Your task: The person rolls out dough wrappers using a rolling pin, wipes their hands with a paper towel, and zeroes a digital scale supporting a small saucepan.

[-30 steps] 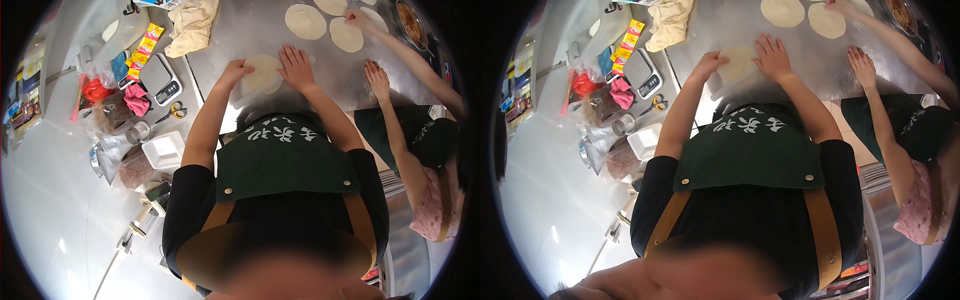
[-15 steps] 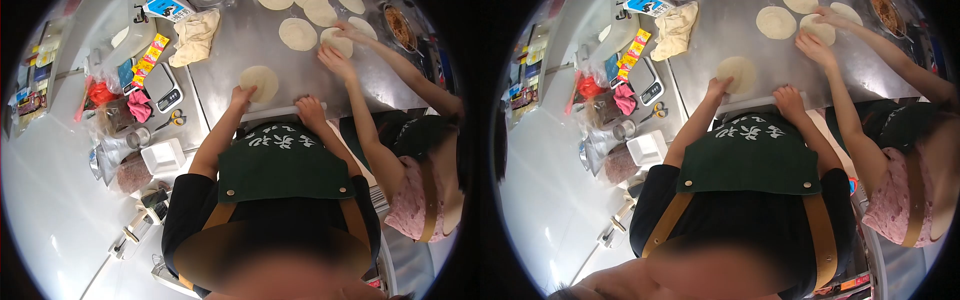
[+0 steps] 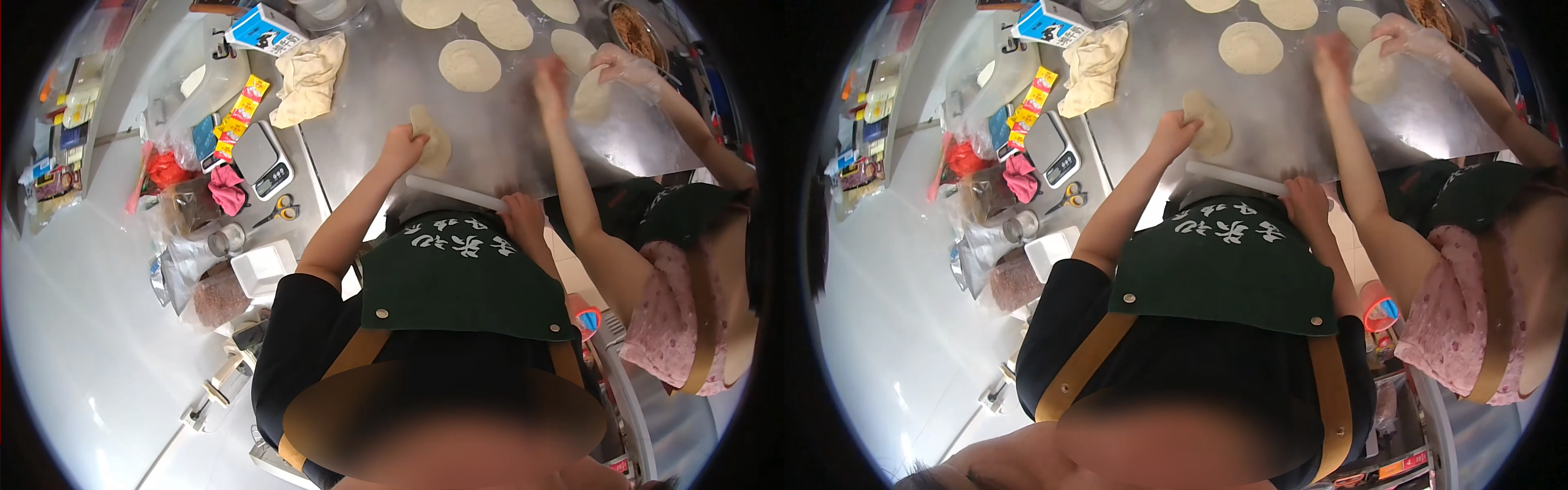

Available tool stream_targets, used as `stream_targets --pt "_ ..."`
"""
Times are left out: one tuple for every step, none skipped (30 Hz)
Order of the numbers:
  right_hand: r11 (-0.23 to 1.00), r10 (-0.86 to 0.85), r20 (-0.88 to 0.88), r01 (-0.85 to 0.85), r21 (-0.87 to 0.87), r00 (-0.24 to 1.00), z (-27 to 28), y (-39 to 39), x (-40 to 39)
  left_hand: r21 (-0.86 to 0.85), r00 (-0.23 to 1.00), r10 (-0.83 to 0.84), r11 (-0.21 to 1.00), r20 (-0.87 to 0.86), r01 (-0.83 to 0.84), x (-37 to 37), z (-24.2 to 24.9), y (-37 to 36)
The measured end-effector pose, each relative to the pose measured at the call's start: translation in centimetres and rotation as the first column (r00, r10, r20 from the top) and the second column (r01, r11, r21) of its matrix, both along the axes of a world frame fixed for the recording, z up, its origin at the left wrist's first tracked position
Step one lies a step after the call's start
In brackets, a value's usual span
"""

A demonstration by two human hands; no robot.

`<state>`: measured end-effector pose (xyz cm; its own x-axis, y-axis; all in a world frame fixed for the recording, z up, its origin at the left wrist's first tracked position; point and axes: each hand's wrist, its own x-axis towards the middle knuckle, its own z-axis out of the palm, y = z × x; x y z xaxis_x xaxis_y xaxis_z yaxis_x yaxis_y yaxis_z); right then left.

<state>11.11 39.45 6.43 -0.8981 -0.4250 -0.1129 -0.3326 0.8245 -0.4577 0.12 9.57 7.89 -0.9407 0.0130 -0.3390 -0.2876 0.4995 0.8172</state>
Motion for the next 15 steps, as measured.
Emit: stream_targets --pt "1.0 -0.015 -0.007 0.015 -0.004 1.0 0.1 0.3 0.3 -0.019 0.999 -0.031 0.999 -0.008 0.031 -0.6 0.1 0.4" --pt "0.999 -0.03 -0.012 0.03 -0.019 0.999 -0.2 0.6 0.7 -0.04 0.998 -0.063 0.997 -0.015 0.062 -1.2 0.2 0.8" --pt "0.998 -0.045 -0.018 0.045 -0.033 0.999 -0.5 0.9 1.0 -0.059 0.995 -0.094 0.994 -0.023 0.092 -1.9 0.6 1.3" --pt "0.997 -0.061 -0.025 0.06 -0.047 0.998 -0.6 1.2 1.3 -0.122 0.991 -0.133 0.984 -0.025 0.129 -2.8 0.9 2.2" --pt "0.994 -0.095 -0.023 0.094 -0.051 0.995 -0.7 1.5 1.7 -0.184 0.985 -0.173 0.969 -0.025 0.165 -3.8 1.1 3.4" --pt "0.99 -0.129 -0.02 0.128 -0.054 0.991 -0.6 1.6 2.0 -0.245 0.977 -0.211 0.949 -0.024 0.199 -4.8 1.0 4.7" --pt "0.985 -0.163 -0.018 0.161 -0.057 0.987 -0.4 1.7 2.3 -0.22 0.97 -0.239 0.949 -0.029 0.227 -5.8 0.8 6.2" --pt "0.981 -0.189 -0.005 0.189 -0.042 0.982 -0.2 1.9 2.6 -0.196 0.963 -0.267 0.947 -0.035 0.255 -6.9 0.5 7.9" --pt "0.976 -0.216 0.008 0.217 -0.03 0.976 -0.3 2.1 2.9 -0.174 0.955 -0.295 0.943 -0.042 0.283 -8.0 0.1 9.6" --pt "0.97 -0.242 0.021 0.242 -0.015 0.97 0.0 2.3 3.0 -0.159 0.95 -0.311 0.94 -0.028 0.302 -9.2 -0.2 11.7" --pt "0.963 -0.268 0.022 0.268 -0.018 0.963 0.4 2.5 3.1 -0.144 0.945 -0.325 0.936 -0.014 0.32 -10.5 -0.4 13.6" --pt "0.955 -0.295 0.027 0.295 -0.019 0.955 0.6 2.8 3.2 -0.105 0.948 -0.318 0.943 -0.015 0.315 -11.8 -0.2 15.3" --pt "0.946 -0.322 0.033 0.323 -0.019 0.946 0.5 3.2 3.4 -0.064 0.95 -0.312 0.949 -0.014 0.31 -13.0 0.3 17.0" --pt "0.936 -0.349 0.04 0.35 -0.019 0.936 0.3 3.5 3.7 -0.024 0.952 -0.305 0.952 -0.011 0.305 -14.2 0.3 18.3" --pt "0.927 -0.374 0.023 0.374 -0.012 0.927 0.1 3.9 4.0 -0.043 0.956 -0.294 0.955 -0.017 0.293 -15.6 -0.7 19.4"
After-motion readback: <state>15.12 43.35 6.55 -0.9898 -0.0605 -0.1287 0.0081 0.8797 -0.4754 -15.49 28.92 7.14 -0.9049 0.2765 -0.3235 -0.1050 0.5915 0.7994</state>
